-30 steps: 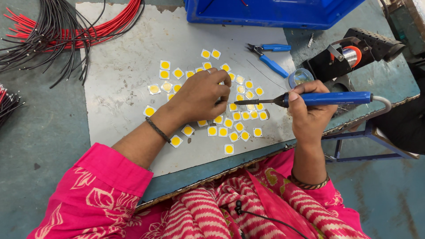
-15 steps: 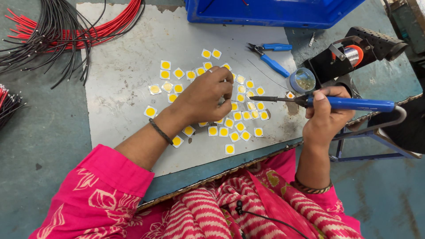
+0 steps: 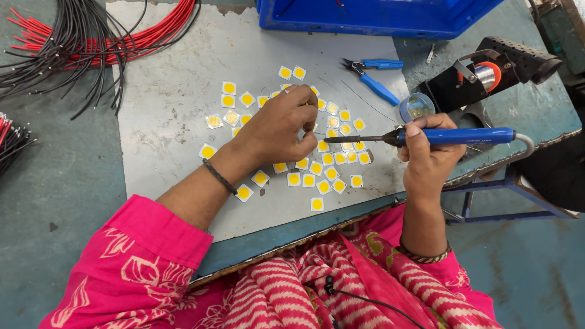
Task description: The person solders red and black wire leads onto small yellow LED chip modules one at a time on a workbench, holding each chip steady with one hand while applying a soldering iron with the other, then sets the finished chip aside and reaches for the next one.
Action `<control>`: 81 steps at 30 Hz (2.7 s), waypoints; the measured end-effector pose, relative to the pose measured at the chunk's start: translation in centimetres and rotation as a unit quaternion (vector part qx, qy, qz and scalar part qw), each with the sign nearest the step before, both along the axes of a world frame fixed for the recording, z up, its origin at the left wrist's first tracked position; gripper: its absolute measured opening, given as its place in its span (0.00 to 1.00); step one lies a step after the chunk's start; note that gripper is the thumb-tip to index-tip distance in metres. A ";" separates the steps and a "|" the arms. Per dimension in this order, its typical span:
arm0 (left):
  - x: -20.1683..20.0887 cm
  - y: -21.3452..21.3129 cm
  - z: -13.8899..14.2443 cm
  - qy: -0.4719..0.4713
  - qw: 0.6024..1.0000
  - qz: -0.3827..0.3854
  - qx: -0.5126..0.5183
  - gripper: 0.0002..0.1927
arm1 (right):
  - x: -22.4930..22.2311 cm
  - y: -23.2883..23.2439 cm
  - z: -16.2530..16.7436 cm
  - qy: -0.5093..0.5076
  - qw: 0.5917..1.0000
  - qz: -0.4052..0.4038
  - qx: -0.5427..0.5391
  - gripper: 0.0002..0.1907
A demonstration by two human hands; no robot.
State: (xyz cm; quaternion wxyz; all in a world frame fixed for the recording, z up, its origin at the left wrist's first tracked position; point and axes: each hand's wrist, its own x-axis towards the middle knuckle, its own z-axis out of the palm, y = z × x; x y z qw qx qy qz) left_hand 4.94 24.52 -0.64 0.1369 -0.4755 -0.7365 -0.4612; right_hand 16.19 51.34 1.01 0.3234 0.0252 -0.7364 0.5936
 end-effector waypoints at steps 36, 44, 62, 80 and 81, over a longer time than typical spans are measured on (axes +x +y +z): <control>1.7 2.0 -1.2 0.057 0.996 -0.017 -0.069 0.05 | 0.9 2.3 0.5 0.010 0.999 -0.041 0.008 0.08; 1.8 2.0 -1.2 0.076 0.995 -0.006 -0.071 0.04 | 0.9 1.9 0.6 0.006 0.999 -0.031 0.019 0.09; 3.3 5.1 -1.4 0.126 0.991 -0.039 -0.031 0.07 | 1.9 5.7 -0.3 0.043 0.995 -0.086 0.000 0.10; 3.1 5.8 -1.4 0.122 0.990 -0.023 -0.068 0.08 | 2.5 6.2 -1.0 0.024 0.997 -0.071 -0.019 0.08; 3.1 5.8 -1.4 0.122 0.990 -0.022 -0.068 0.08 | 2.5 6.2 -1.0 0.023 0.997 -0.076 -0.015 0.08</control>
